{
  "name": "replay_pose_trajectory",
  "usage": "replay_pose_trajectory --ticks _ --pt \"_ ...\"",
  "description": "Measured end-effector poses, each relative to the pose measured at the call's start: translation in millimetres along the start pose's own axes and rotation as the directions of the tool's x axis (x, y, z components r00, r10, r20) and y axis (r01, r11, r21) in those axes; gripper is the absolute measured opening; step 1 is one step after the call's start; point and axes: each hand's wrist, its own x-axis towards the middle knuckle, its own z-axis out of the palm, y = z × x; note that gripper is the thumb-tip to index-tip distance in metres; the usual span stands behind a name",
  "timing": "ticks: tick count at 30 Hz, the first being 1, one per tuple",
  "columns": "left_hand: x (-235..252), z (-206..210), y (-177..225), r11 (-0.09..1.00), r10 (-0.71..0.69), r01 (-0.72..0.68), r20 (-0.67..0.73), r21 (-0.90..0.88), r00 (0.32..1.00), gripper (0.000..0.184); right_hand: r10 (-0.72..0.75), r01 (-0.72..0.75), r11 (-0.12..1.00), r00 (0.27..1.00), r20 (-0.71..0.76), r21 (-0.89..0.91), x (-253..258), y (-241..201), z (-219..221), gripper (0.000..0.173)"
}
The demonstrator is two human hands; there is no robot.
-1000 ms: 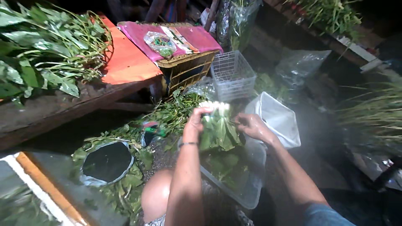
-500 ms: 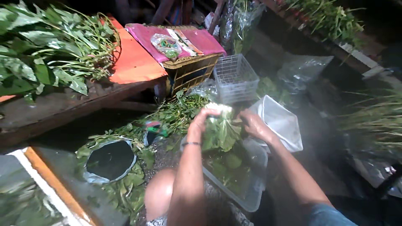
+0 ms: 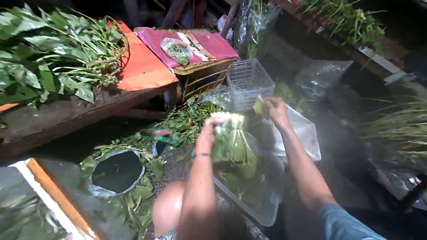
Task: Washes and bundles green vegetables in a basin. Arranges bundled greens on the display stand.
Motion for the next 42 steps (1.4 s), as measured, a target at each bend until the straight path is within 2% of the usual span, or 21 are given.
replay_pose_trajectory --ticks 1,3,4,6,8,11,12,17,23,28,31,32,35,37,40,42 --pt "1 0 -1 0.999 0.021 -0.021 -0.010 -0.032 1.000 0.011 -0.023 0.028 0.997 0.997 0.073 -0.066 1 1 -2 0.028" --pt "3 -1 -1 0.993 0.068 -0.069 -0.019 -0.092 0.998 0.014 -0.096 0.111 0.991 0.982 0.164 -0.081 -1 1 2 0.029" --pt "3 1 1 0.991 0.093 -0.096 -0.033 -0.097 0.995 0.016 -0.135 0.141 0.990 0.974 0.180 -0.025 -7 -3 5 0.029" --pt "2 1 1 0.987 0.124 -0.127 -0.040 -0.093 0.991 0.015 -0.172 0.124 0.966 0.963 0.207 0.225 -26 -17 11 0.026" --pt "4 -3 -3 0.986 0.139 -0.137 0.011 -0.097 0.990 0.011 -0.240 0.151 0.915 0.949 0.205 0.373 -40 -26 17 0.027" --pt "4 -1 -4 0.990 0.131 -0.127 0.062 -0.061 0.989 0.010 -0.416 0.387 0.898 0.902 0.115 0.210 -44 -28 26 0.036" --pt "5 0 -4 0.993 0.104 -0.099 0.070 -0.067 0.992 0.009 -0.423 0.403 0.896 0.902 0.088 0.185 -44 -30 28 0.033" --pt "5 3 -3 0.999 0.033 -0.031 0.077 -0.027 0.996 0.010 -0.287 0.244 0.929 0.950 0.123 0.279 -44 -38 23 0.017" --pt "5 0 -6 0.997 0.041 -0.047 0.116 0.054 0.992 0.011 -0.313 0.268 0.943 0.916 0.251 0.200 -37 -38 8 0.016" --pt "6 4 -2 1.000 0.000 -0.002 0.144 0.016 0.990 0.014 -0.478 0.470 0.878 0.850 0.222 0.093 -27 -34 12 0.016" --pt "5 1 -3 0.995 -0.016 0.005 0.117 0.100 0.993 0.017 -0.605 0.619 0.785 0.765 0.222 0.007 -19 -35 14 0.015" --pt "4 0 -4 0.993 -0.018 0.006 0.101 0.115 0.995 0.018 -0.622 0.634 0.774 0.757 0.201 0.007 -16 -36 14 0.016" --pt "-4 0 -5 0.992 0.063 -0.069 0.055 0.106 0.996 0.014 -0.546 0.546 0.836 0.838 -0.022 0.057 -6 -37 9 0.021" --pt "-7 2 -3 0.979 0.167 -0.169 0.030 0.111 0.985 0.007 -0.447 0.446 0.894 0.879 -0.166 -0.041 6 -35 -1 0.021" --pt "1 5 -3 0.972 0.234 -0.235 0.018 0.013 0.972 0.011 -0.322 0.309 0.939 0.944 -0.074 -0.150 1 -42 -15 0.041" --pt "4 3 -3 0.977 0.205 -0.203 0.024 -0.065 0.979 0.009 -0.281 0.282 0.954 0.959 0.023 -0.104 -21 -55 -11 0.036"
